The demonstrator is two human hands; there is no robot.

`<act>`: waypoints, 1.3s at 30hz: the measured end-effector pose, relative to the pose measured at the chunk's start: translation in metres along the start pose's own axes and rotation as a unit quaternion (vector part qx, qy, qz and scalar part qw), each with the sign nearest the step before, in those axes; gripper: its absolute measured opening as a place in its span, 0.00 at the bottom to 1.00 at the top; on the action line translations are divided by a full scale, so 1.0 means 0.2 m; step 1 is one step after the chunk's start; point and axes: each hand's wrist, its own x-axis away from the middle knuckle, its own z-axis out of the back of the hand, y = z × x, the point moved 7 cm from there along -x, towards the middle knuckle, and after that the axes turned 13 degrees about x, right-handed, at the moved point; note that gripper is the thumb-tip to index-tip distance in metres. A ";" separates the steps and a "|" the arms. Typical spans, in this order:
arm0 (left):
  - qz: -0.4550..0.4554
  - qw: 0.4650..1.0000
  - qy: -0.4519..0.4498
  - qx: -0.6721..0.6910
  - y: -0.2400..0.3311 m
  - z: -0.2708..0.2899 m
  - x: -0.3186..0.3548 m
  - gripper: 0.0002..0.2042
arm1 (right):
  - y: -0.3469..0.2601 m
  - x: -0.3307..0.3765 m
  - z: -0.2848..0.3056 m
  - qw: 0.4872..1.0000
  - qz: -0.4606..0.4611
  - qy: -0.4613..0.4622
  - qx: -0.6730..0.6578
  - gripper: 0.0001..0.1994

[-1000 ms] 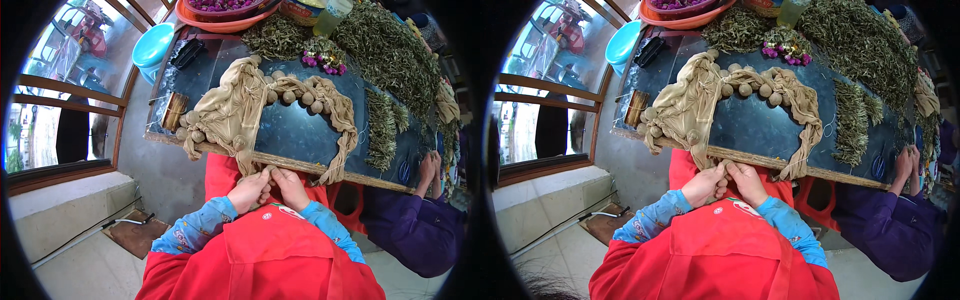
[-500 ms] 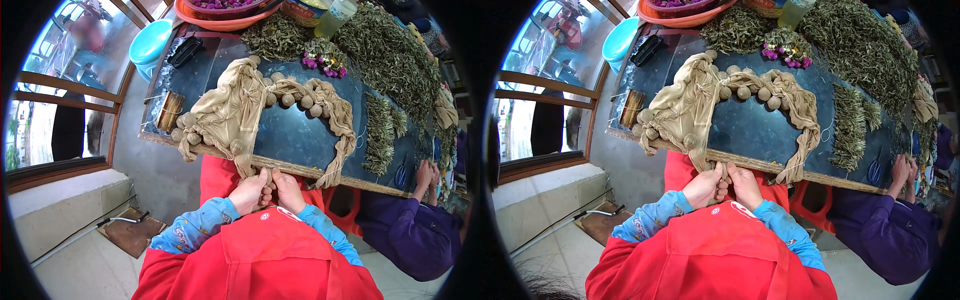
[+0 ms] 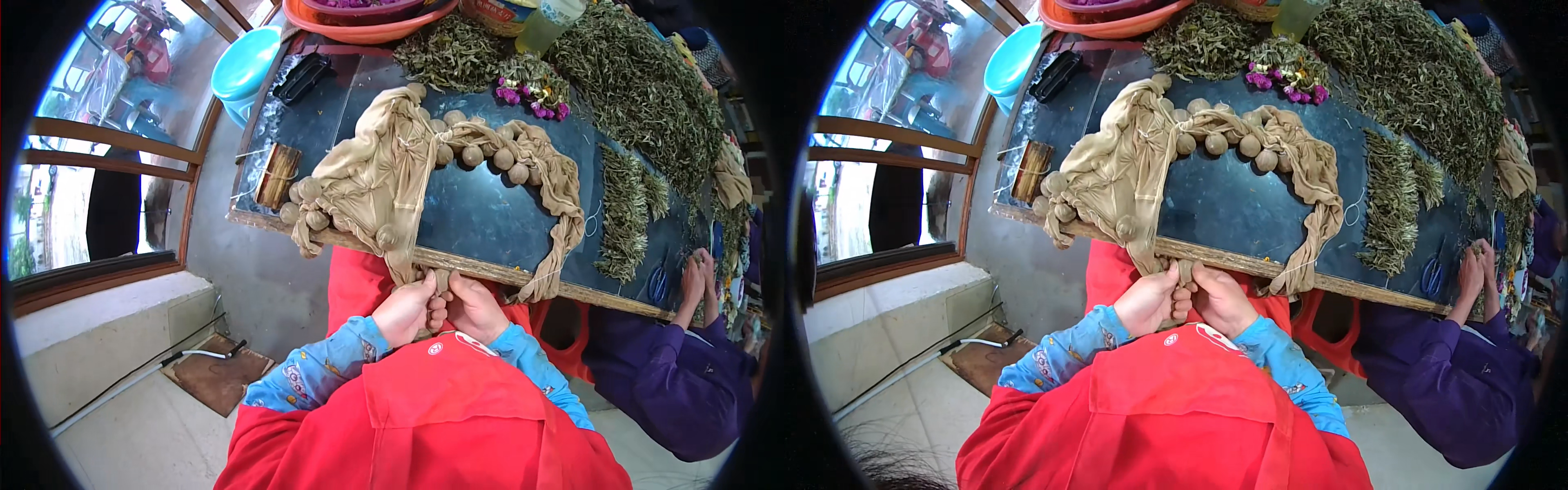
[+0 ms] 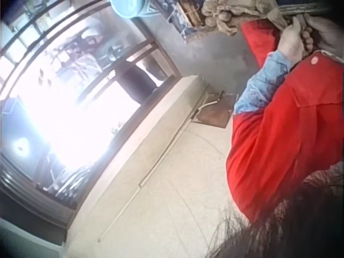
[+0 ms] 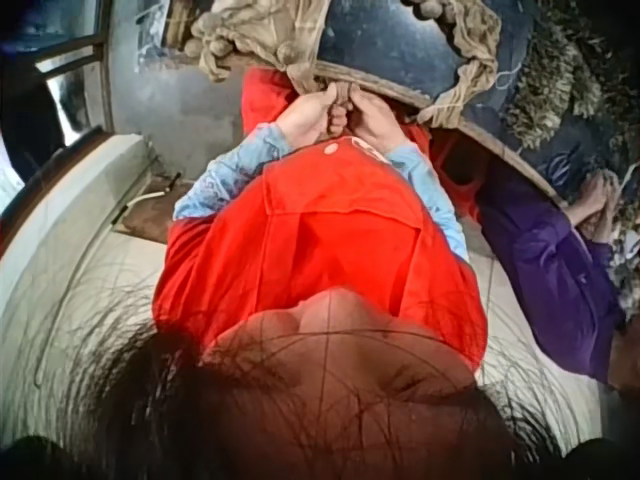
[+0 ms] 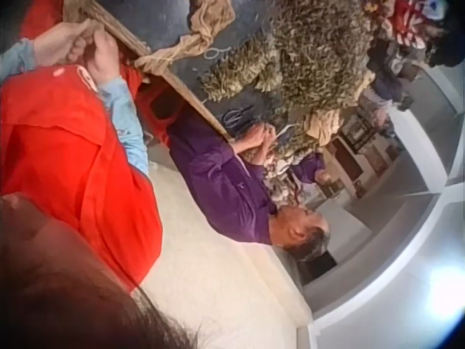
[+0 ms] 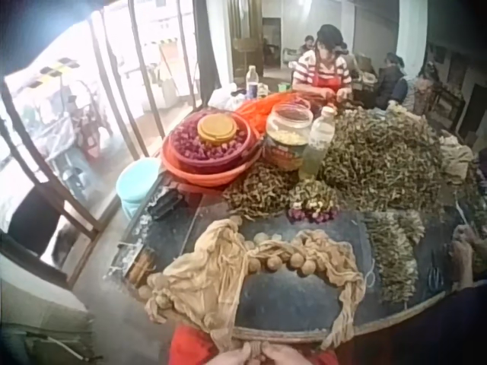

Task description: The person assembles small bundles of dried herbs and flowers by wrapping them in cloth and tying them with string. They repeatedly pick up materials from a table, wrap the contents, and secure the bundles, placing the finished items in a growing pile.

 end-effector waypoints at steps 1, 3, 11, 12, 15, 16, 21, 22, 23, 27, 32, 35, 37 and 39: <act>0.009 1.000 -0.020 0.020 0.00 -0.01 0.01 0.19 | 0.03 -0.03 0.02 0.999 0.033 -0.023 -0.007 0.16; -0.013 1.000 -0.008 -0.009 0.03 -0.03 0.02 0.18 | -0.01 -0.01 0.01 0.997 0.060 0.006 0.048 0.16; -0.016 1.000 0.023 0.001 -0.03 0.00 -0.03 0.18 | 0.02 -0.01 0.09 0.978 0.036 0.092 0.184 0.19; -0.006 1.000 0.004 0.024 -0.03 -0.01 -0.03 0.18 | -0.01 0.00 0.03 0.996 0.013 0.020 0.083 0.19; 0.008 0.995 -0.055 0.083 -0.02 -0.05 0.01 0.18 | 0.01 0.00 0.02 0.998 0.051 0.012 0.029 0.20; -0.013 0.999 -0.043 0.027 -0.02 -0.02 0.02 0.17 | -0.01 0.00 0.01 0.993 0.081 0.014 0.080 0.20; -0.024 0.998 0.053 -0.034 -0.01 -0.02 0.02 0.16 | 0.00 -0.01 0.06 0.974 0.077 0.054 0.207 0.21; -0.017 0.997 0.072 -0.028 -0.02 -0.01 0.01 0.17 | 0.00 -0.02 0.06 0.980 0.061 0.048 0.184 0.21; -0.007 0.999 0.044 -0.019 -0.02 -0.01 0.00 0.17 | 0.00 -0.02 0.06 0.985 0.044 0.042 0.161 0.21; -0.020 1.000 -0.018 0.015 0.01 -0.04 0.01 0.18 | 0.02 0.00 0.01 0.998 0.040 0.004 0.039 0.19; -0.002 0.998 0.032 -0.053 0.00 -0.03 0.03 0.18 | -0.02 0.00 0.01 0.978 0.042 0.038 0.202 0.21; 0.009 1.000 0.007 0.003 -0.02 -0.01 0.01 0.20 | 0.02 -0.02 0.02 0.996 -0.003 0.012 0.085 0.20; 0.009 0.998 -0.045 0.049 0.00 -0.04 0.01 0.21 | 0.04 -0.05 0.02 0.997 -0.007 -0.056 -0.049 0.19; -0.023 1.000 -0.017 0.000 0.00 -0.03 0.02 0.21 | 0.03 -0.03 0.02 0.999 0.024 -0.039 0.007 0.19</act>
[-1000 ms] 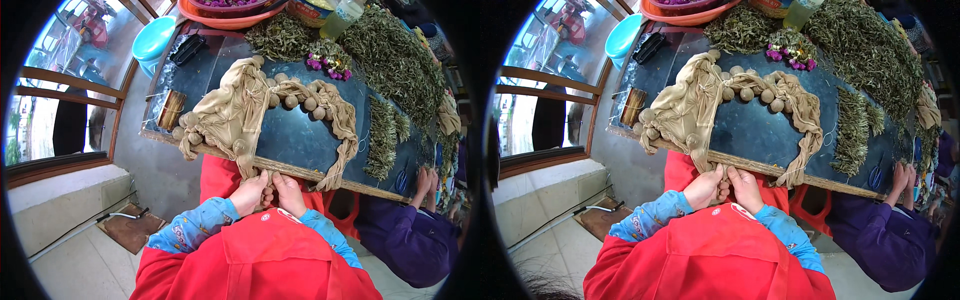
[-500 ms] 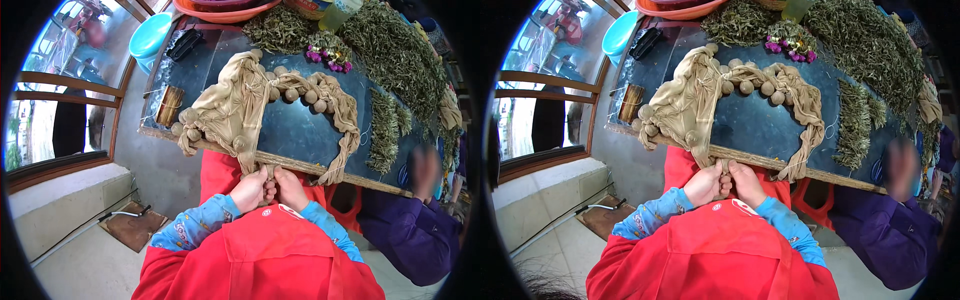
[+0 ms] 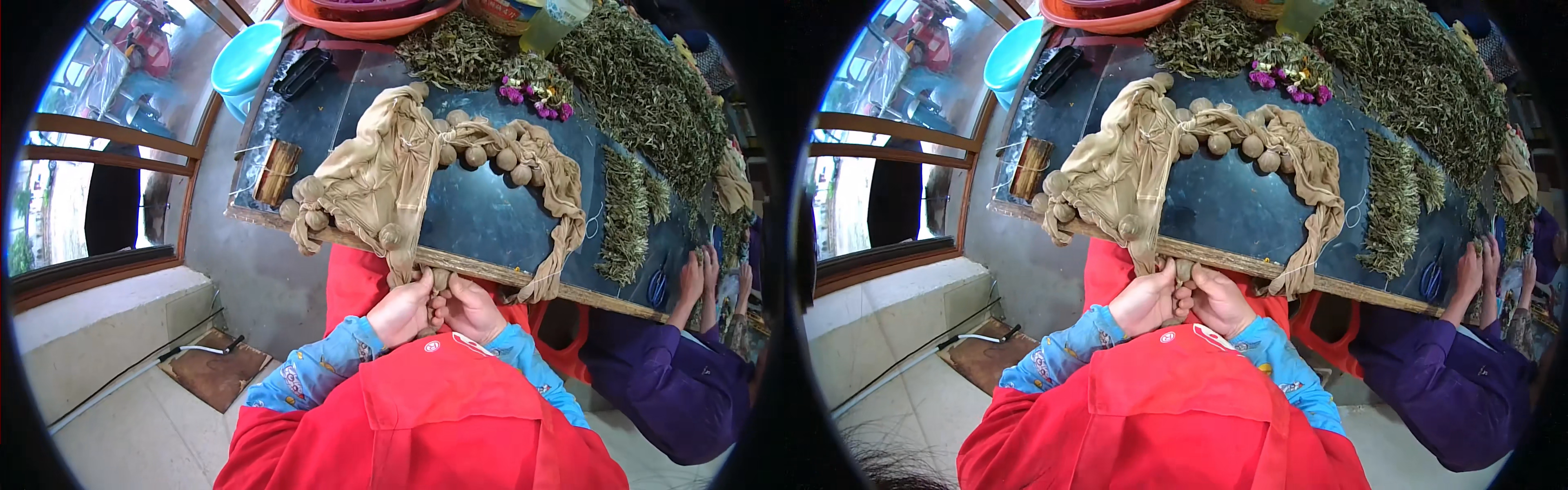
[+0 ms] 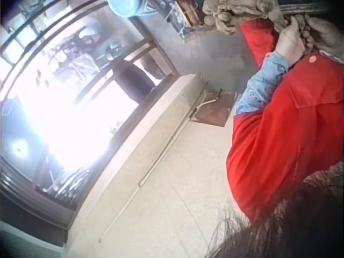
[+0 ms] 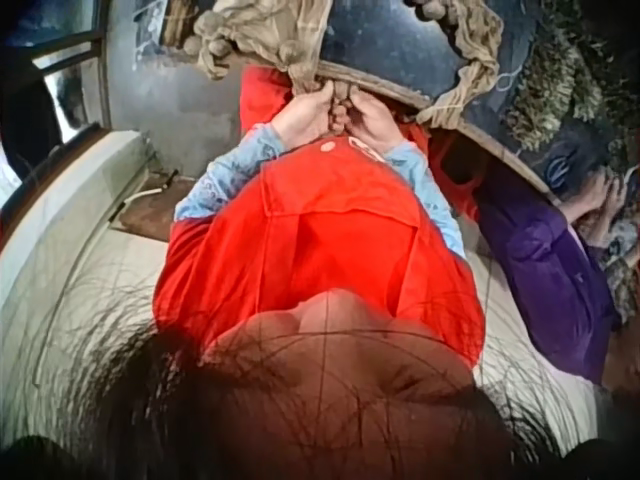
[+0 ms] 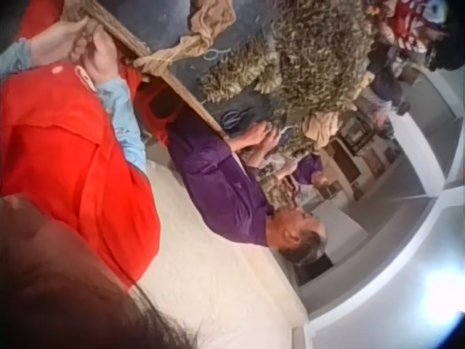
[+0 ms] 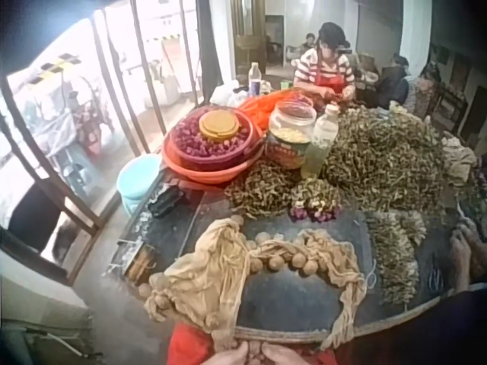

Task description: The person assembles small bundles of dried herbs and flowers by wrapping them in cloth and tying them with string. They repeatedly pick up materials from a table, wrap the contents, and secure the bundles, placing the finished items in a growing pile.

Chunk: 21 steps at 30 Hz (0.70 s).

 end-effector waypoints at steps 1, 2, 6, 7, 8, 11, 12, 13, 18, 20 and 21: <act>-0.016 1.000 0.014 -0.024 0.00 0.00 0.00 0.21 | -0.02 0.01 -0.01 0.999 0.014 0.008 0.030 0.19; -0.021 0.995 0.017 -0.092 0.02 0.03 0.00 0.20 | -0.06 0.01 -0.03 0.996 0.036 0.024 0.081 0.19; 0.008 0.996 0.072 -0.049 -0.02 0.03 -0.02 0.20 | 0.00 0.01 0.02 0.994 -0.028 0.065 0.084 0.21; 0.006 0.999 0.049 -0.020 -0.04 0.03 -0.03 0.20 | 0.02 0.00 0.02 0.999 -0.035 0.031 0.028 0.21; 0.004 1.000 0.027 0.008 -0.05 0.04 -0.05 0.20 | 0.05 -0.02 0.04 0.999 -0.041 -0.003 -0.028 0.21; -0.007 1.000 0.010 0.025 -0.01 0.02 -0.03 0.21 | 0.05 -0.04 0.05 0.998 -0.007 -0.033 -0.047 0.20; -0.021 0.999 0.030 -0.006 -0.01 0.04 -0.03 0.21 | 0.04 -0.04 0.04 1.000 0.007 -0.020 -0.019 0.20; -0.035 0.997 0.050 -0.036 -0.01 0.07 -0.04 0.21 | 0.03 -0.04 0.03 1.000 0.022 -0.008 0.008 0.20; -0.042 0.992 0.109 -0.057 0.00 0.01 -0.03 0.20 | 0.05 -0.04 0.08 0.997 -0.015 0.033 0.063 0.22; -0.010 0.998 0.066 -0.019 -0.04 0.05 -0.06 0.18 | 0.06 -0.04 0.06 0.999 -0.026 0.016 0.041 0.22; 0.001 0.999 0.036 -0.004 -0.02 0.04 -0.07 0.17 | 0.05 -0.05 0.06 0.999 -0.026 0.002 0.018 0.22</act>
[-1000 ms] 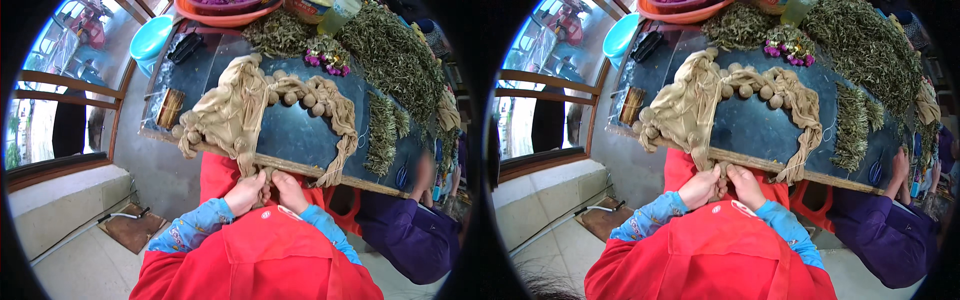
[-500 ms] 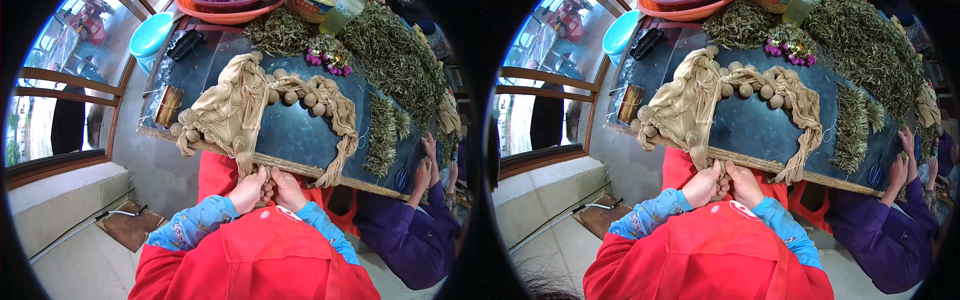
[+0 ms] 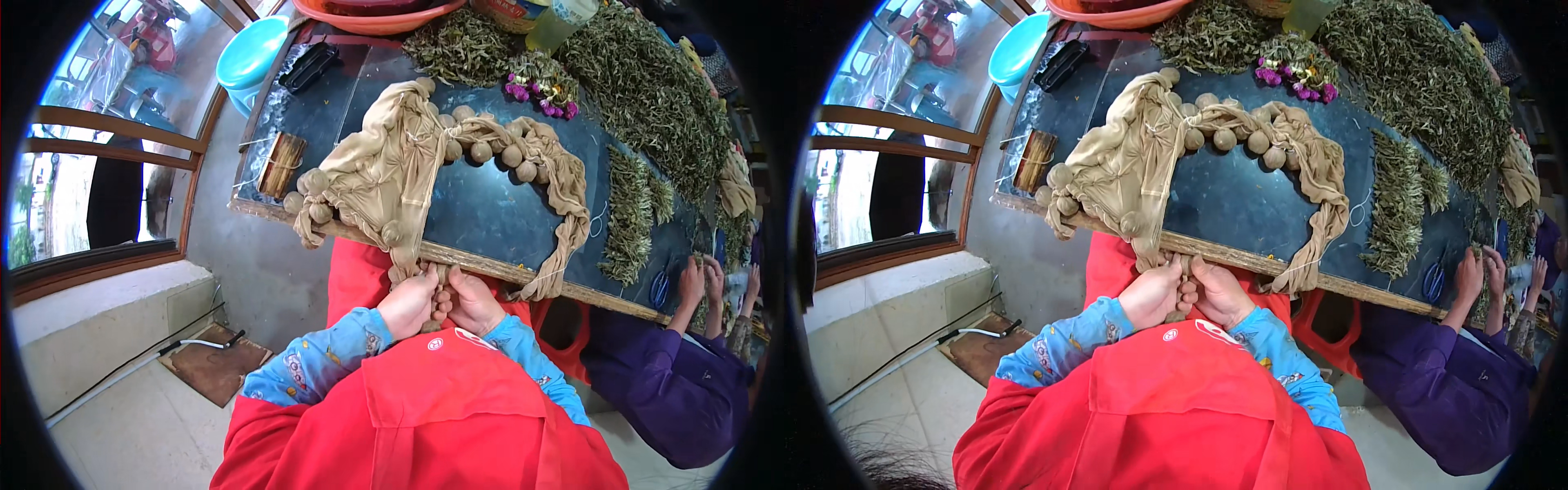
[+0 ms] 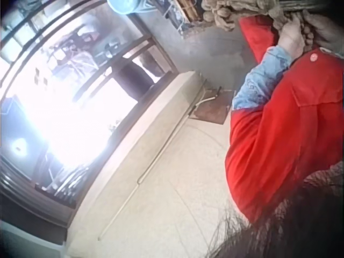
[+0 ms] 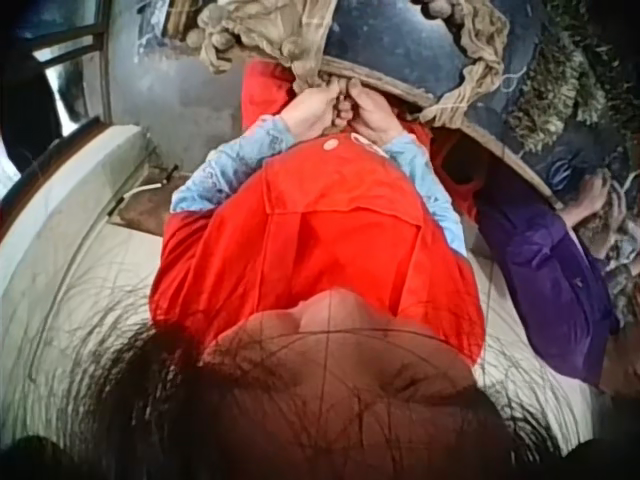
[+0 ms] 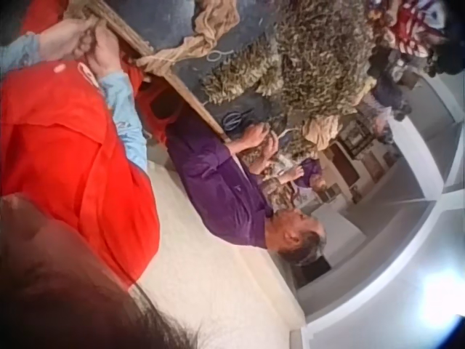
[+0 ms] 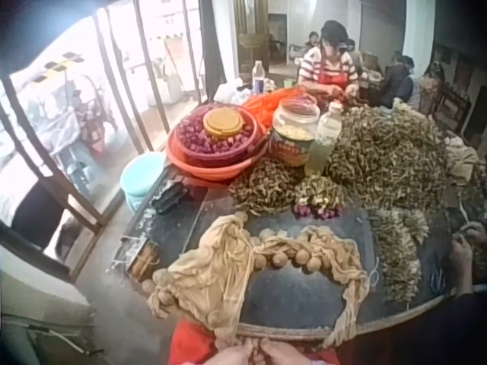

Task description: The person assembles small bundles of dried herbs and flowers by wrapping them in cloth and tying them with string. They repeatedly pick up materials from a table, wrap the contents, and secure the bundles, placing the finished items in a growing pile.

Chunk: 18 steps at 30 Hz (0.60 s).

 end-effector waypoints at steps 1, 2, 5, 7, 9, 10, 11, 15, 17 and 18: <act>0.043 0.999 -0.009 -0.007 -0.01 0.01 0.02 0.17 | -0.01 0.00 0.00 1.000 0.006 -0.006 0.010 0.22; 0.024 0.999 0.004 -0.038 0.00 0.00 0.03 0.17 | -0.02 -0.01 -0.01 1.000 0.013 -0.011 0.020 0.22; -0.019 0.993 0.020 -0.112 0.01 -0.02 0.03 0.18 | -0.08 0.02 -0.07 0.999 0.005 -0.012 0.035 0.23; -0.002 0.992 0.038 -0.121 0.01 0.00 0.01 0.17 | -0.07 0.02 -0.09 1.000 0.007 -0.018 0.018 0.22; 0.018 0.989 0.027 -0.143 0.02 0.00 0.03 0.17 | -0.03 0.01 -0.05 1.000 0.012 0.007 0.022 0.20; 0.027 0.987 0.006 -0.160 0.05 -0.02 0.07 0.17 | -0.02 -0.01 -0.03 0.999 0.015 0.019 0.027 0.19; 0.036 0.983 -0.016 -0.177 0.08 -0.05 0.11 0.17 | -0.04 0.00 -0.03 0.998 0.052 -0.047 -0.002 0.13; 0.027 0.941 -0.139 -0.309 0.19 -0.19 0.29 0.14 | -0.29 0.23 -0.25 0.918 0.181 0.077 0.346 0.17; -0.077 0.880 -0.152 -0.443 0.24 -0.24 0.30 0.14 | -0.38 0.28 -0.32 0.827 0.285 0.081 0.478 0.19; -0.132 0.837 -0.155 -0.507 0.28 -0.28 0.31 0.14 | -0.43 0.31 -0.36 0.768 0.338 0.079 0.539 0.20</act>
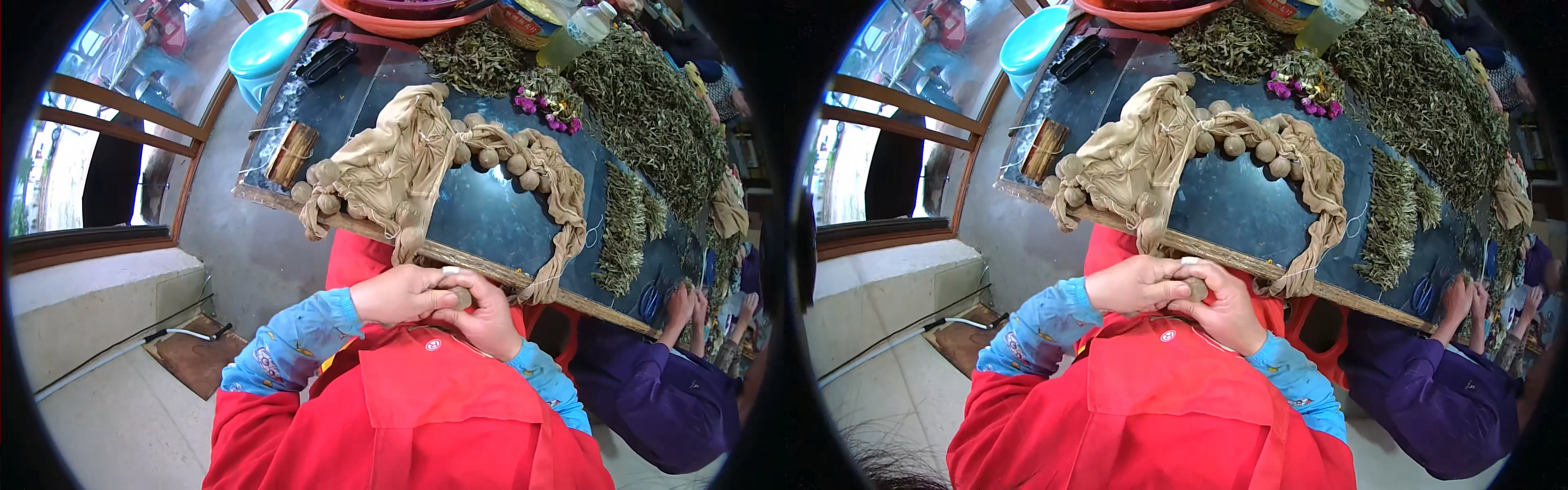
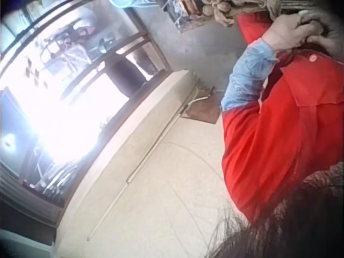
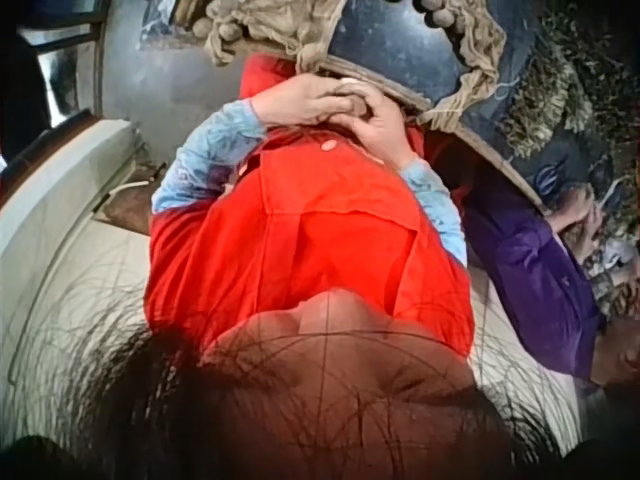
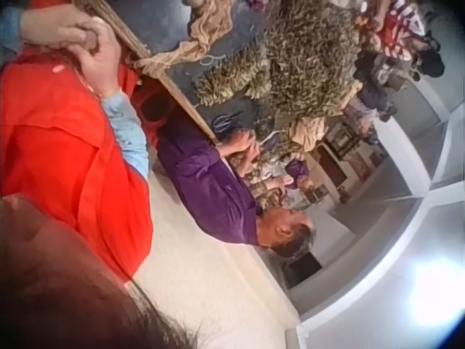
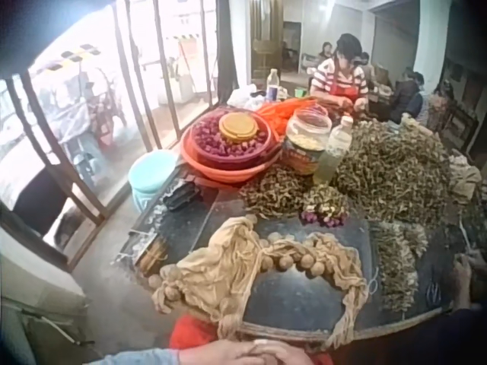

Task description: The person assembles small bundles of dried herbs and flowers by wrapping them in cloth and tying them with string. They repeatedly pick up materials from a table, wrap the contents, and secure the bundles, placing the finished items in a growing pile.

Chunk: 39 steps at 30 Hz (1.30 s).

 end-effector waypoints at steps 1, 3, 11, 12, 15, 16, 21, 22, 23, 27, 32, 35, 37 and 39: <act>0.033 0.999 -0.005 -0.032 0.07 0.01 0.02 0.11 | -0.06 -0.02 0.06 0.998 0.025 0.009 0.062 0.21; -0.021 0.993 0.012 -0.115 0.17 0.00 0.06 0.09 | -0.08 -0.01 0.09 0.999 -0.014 0.008 0.031 0.20; -0.262 0.927 0.032 -0.267 0.35 -0.04 0.15 0.07 | -0.16 0.08 0.00 0.774 -0.186 -0.185 -0.576 0.20; -0.276 0.914 0.034 -0.294 0.36 -0.04 0.16 0.06 | -0.17 0.09 0.00 0.774 -0.193 -0.180 -0.575 0.19; -0.350 0.828 0.119 -0.422 0.45 -0.07 0.22 0.07 | -0.17 0.11 0.01 0.778 -0.191 -0.129 -0.585 0.17; -0.368 0.808 0.114 -0.445 0.48 -0.10 0.24 0.07 | -0.18 0.11 0.02 0.776 -0.186 -0.122 -0.590 0.17; -0.347 0.859 0.094 -0.365 0.47 -0.11 0.22 0.12 | -0.28 0.05 0.07 0.879 -0.102 -0.146 -0.442 0.19; -0.315 0.894 0.088 -0.307 0.44 -0.10 0.19 0.12 | -0.28 0.06 0.05 0.862 -0.104 -0.141 -0.476 0.19; -0.324 0.898 0.070 -0.290 0.45 -0.08 0.19 0.11 | -0.28 0.06 0.04 0.844 -0.105 -0.137 -0.508 0.19; -0.411 0.776 0.087 -0.470 0.54 -0.11 0.23 0.04 | -0.24 0.07 0.02 0.713 -0.162 -0.177 -0.659 0.18; -0.388 0.858 0.063 -0.330 0.54 -0.14 0.21 0.03 | -0.29 0.02 0.06 0.867 -0.032 -0.116 -0.483 0.16; -0.374 0.880 0.059 -0.286 0.50 -0.13 0.18 0.02 | -0.27 0.04 0.04 0.770 -0.030 -0.148 -0.620 0.17; -0.341 0.898 0.046 -0.276 0.50 -0.13 0.18 0.05 | -0.26 0.05 0.04 0.786 -0.035 -0.172 -0.593 0.17; -0.287 0.943 -0.026 -0.167 0.43 -0.12 0.15 0.05 | -0.24 0.07 0.10 0.883 -0.049 -0.190 -0.426 0.17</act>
